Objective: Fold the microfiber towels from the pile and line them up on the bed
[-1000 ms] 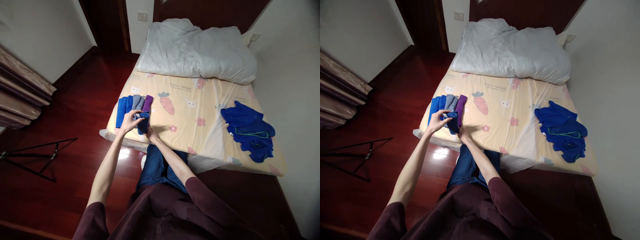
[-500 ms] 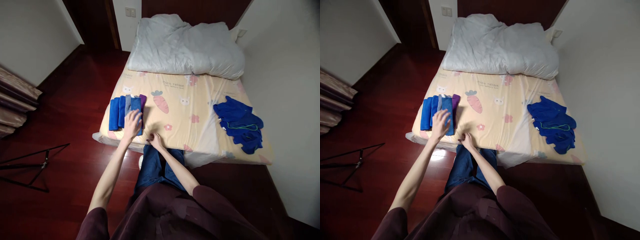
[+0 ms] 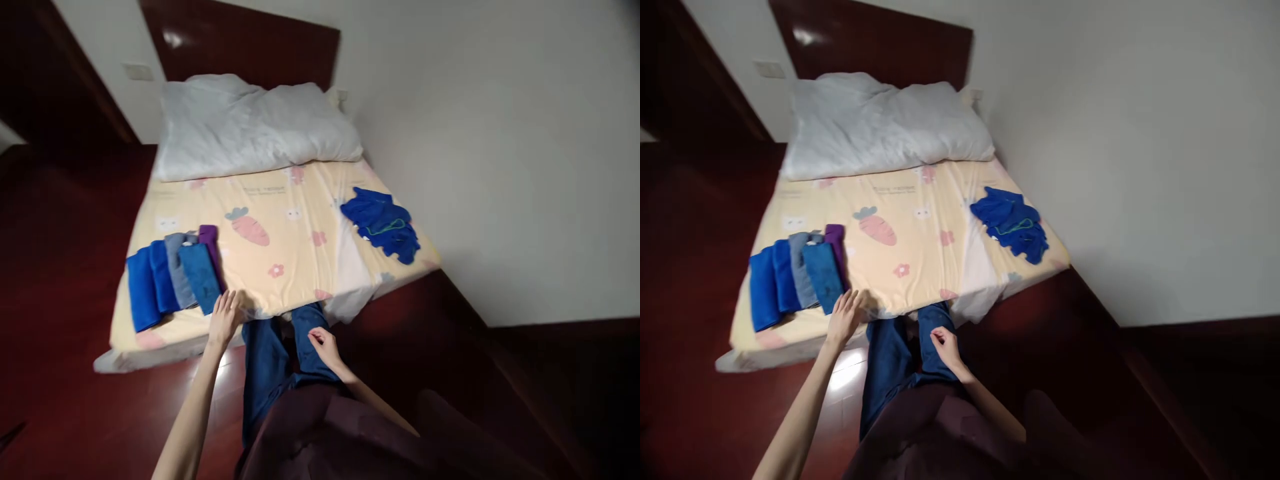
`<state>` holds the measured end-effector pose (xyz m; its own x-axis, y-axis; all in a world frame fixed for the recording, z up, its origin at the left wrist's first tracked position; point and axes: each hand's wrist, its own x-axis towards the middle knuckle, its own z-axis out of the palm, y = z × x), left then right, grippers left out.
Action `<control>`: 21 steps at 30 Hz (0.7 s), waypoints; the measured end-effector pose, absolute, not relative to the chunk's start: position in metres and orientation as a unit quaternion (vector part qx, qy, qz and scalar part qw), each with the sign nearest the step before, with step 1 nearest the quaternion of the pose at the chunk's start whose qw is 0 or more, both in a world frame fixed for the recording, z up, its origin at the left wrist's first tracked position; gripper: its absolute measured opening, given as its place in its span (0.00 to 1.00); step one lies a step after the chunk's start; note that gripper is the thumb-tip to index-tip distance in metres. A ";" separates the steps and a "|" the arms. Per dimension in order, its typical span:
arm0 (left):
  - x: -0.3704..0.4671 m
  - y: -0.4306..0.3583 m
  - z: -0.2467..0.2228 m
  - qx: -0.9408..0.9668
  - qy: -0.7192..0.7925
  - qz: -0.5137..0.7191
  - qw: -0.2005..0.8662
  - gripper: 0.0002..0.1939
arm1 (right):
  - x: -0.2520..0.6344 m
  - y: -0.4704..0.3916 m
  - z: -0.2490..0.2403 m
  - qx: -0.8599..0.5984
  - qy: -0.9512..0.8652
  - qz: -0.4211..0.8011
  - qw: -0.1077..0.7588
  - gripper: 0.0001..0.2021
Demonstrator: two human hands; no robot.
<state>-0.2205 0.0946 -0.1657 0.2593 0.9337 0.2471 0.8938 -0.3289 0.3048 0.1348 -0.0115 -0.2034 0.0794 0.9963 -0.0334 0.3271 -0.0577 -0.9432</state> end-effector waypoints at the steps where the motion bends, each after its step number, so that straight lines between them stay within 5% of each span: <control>1: -0.202 0.083 -0.173 0.790 0.571 0.210 0.069 0.21 | 0.135 -0.007 -0.204 -0.610 -0.536 0.403 0.423 0.15; 7: -0.096 -0.019 -0.221 0.784 0.569 0.193 0.155 0.15 | 0.139 0.013 -0.215 -0.606 -0.460 0.468 0.450 0.13; 12: -0.099 -0.023 -0.232 0.763 0.566 0.224 0.217 0.16 | 0.149 0.019 -0.222 -0.583 -0.392 0.514 0.492 0.16; 21: -0.104 -0.001 -0.237 0.736 0.584 0.236 0.248 0.16 | 0.233 0.127 -0.197 -0.636 -0.347 0.377 0.577 0.17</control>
<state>-0.1045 -0.0007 -0.2366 0.2076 0.9765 0.0575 0.7421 -0.1955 0.6412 0.2328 0.1273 -0.1967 0.4746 0.8766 -0.0795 0.0051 -0.0931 -0.9956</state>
